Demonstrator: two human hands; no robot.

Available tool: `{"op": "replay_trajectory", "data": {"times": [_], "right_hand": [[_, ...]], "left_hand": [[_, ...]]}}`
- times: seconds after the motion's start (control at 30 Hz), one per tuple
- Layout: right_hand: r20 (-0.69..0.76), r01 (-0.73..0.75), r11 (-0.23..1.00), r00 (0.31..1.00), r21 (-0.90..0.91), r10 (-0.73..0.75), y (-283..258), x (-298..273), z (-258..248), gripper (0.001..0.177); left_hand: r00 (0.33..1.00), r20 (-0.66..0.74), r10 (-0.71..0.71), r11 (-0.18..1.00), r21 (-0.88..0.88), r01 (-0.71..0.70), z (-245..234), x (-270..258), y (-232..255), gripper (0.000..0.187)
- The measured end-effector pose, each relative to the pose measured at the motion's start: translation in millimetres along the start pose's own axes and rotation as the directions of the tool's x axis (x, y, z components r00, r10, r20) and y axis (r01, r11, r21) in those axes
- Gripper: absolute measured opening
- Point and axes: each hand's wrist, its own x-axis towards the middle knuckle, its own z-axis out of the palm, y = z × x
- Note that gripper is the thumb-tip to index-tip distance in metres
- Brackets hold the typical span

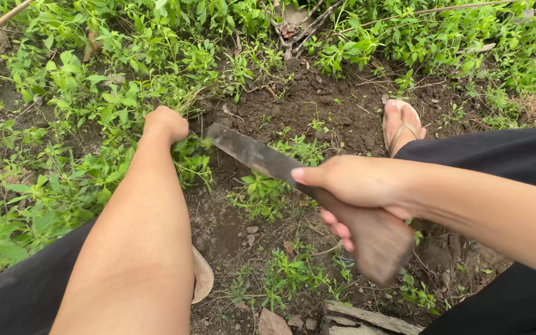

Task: The person uses a machete to cut and remove weeds from a garden bed. They repeatedly grasp clumps of weeds with one hand and slice near the base with the other, clearing small patches of soil.

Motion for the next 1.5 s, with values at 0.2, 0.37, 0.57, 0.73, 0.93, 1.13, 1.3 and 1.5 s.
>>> {"op": "replay_trajectory", "data": {"times": [0.2,0.37,0.57,0.73,0.93,1.13,1.3,1.5], "right_hand": [[-0.084,0.022,0.986,0.996,-0.163,-0.036,11.5,32.9,-15.5,0.042],[-0.202,0.154,0.546,0.820,-0.824,-0.536,42.7,70.6,-32.9,0.049],[-0.220,0.021,0.342,0.728,-0.939,-0.649,43.1,52.8,-10.8,0.046],[-0.248,-0.010,0.427,0.827,-0.904,-0.505,21.4,-0.7,-22.2,0.051],[-0.301,-0.084,0.755,0.941,-0.650,-0.154,4.5,-55.3,-35.3,0.042],[-0.177,0.016,0.995,0.984,-0.103,-0.034,-1.3,-39.3,-18.1,0.041],[-0.063,0.081,0.975,0.996,0.208,-0.070,-21.6,-16.4,-11.3,0.044],[0.107,-0.012,0.911,0.994,0.411,-0.035,-47.5,6.4,-19.2,0.037]], "left_hand": [[1.000,-0.010,-0.024,0.999,-0.023,0.024,-2.8,-18.2,12.5,0.032],[0.996,-0.003,0.087,0.990,0.113,-0.086,-9.1,-24.2,11.9,0.031],[0.987,0.126,0.099,0.984,0.135,-0.116,-62.6,-24.1,-18.2,0.031],[0.997,-0.047,0.059,0.992,-0.105,-0.064,-122.9,-56.4,-6.5,0.055],[0.976,-0.142,0.163,0.907,-0.368,-0.205,-157.2,-77.5,77.1,0.057],[0.952,-0.214,0.217,0.970,-0.065,-0.236,-95.3,-38.9,121.1,0.028],[0.963,-0.214,0.166,0.978,0.159,-0.133,-76.2,-17.4,125.8,0.040],[0.912,-0.403,-0.077,0.996,0.011,0.090,-58.5,16.8,118.1,0.037]]}}
